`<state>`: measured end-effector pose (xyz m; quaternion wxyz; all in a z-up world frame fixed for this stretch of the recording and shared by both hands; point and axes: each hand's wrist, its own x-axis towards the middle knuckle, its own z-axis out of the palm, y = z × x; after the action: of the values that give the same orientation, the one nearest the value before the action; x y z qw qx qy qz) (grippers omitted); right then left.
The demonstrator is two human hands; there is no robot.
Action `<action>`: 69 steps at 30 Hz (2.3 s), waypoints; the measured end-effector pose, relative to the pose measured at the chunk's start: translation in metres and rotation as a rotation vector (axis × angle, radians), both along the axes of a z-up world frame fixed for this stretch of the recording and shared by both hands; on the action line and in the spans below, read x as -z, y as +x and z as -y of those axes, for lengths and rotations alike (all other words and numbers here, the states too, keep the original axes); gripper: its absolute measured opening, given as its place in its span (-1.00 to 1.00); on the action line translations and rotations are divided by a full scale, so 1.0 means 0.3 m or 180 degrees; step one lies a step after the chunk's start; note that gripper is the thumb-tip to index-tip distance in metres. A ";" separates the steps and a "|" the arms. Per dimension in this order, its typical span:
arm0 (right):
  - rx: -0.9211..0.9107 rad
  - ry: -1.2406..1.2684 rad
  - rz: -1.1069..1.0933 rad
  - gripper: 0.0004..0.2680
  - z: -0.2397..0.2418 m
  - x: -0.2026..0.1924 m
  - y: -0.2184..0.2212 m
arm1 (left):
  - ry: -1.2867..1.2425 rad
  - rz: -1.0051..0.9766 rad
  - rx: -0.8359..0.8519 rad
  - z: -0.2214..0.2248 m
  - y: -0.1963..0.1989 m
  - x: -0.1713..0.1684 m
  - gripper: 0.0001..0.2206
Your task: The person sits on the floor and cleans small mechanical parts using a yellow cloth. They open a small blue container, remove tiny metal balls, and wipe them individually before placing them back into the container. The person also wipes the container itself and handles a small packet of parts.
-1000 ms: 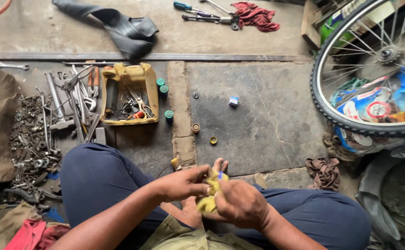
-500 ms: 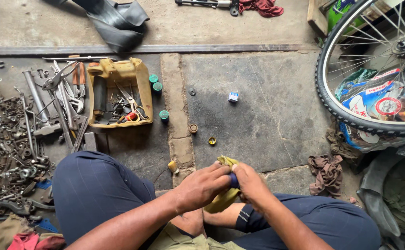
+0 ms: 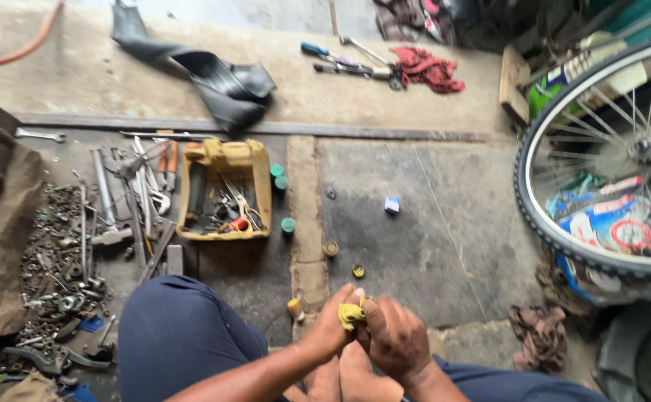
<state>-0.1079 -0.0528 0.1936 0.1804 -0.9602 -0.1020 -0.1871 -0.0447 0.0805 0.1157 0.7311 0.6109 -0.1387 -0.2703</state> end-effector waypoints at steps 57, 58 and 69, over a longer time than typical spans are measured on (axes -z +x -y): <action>0.1292 0.1593 -0.1149 -0.77 0.068 0.504 0.052 | -0.0068 0.1129 -0.0050 -0.058 0.042 0.149 -0.78; 0.1471 0.1922 -0.1457 -0.77 0.079 0.534 0.075 | 0.0322 0.1954 -0.0210 -0.068 0.050 0.129 -0.76; 0.2143 0.0955 -0.1936 -0.76 0.297 0.205 0.152 | 0.0694 0.1667 -0.0139 -0.059 0.055 -0.008 -0.70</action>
<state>-0.0622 -0.1418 0.1322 0.2680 -0.9145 0.3003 0.0417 -0.0282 0.0982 0.1183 0.6060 0.7378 -0.2797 -0.1009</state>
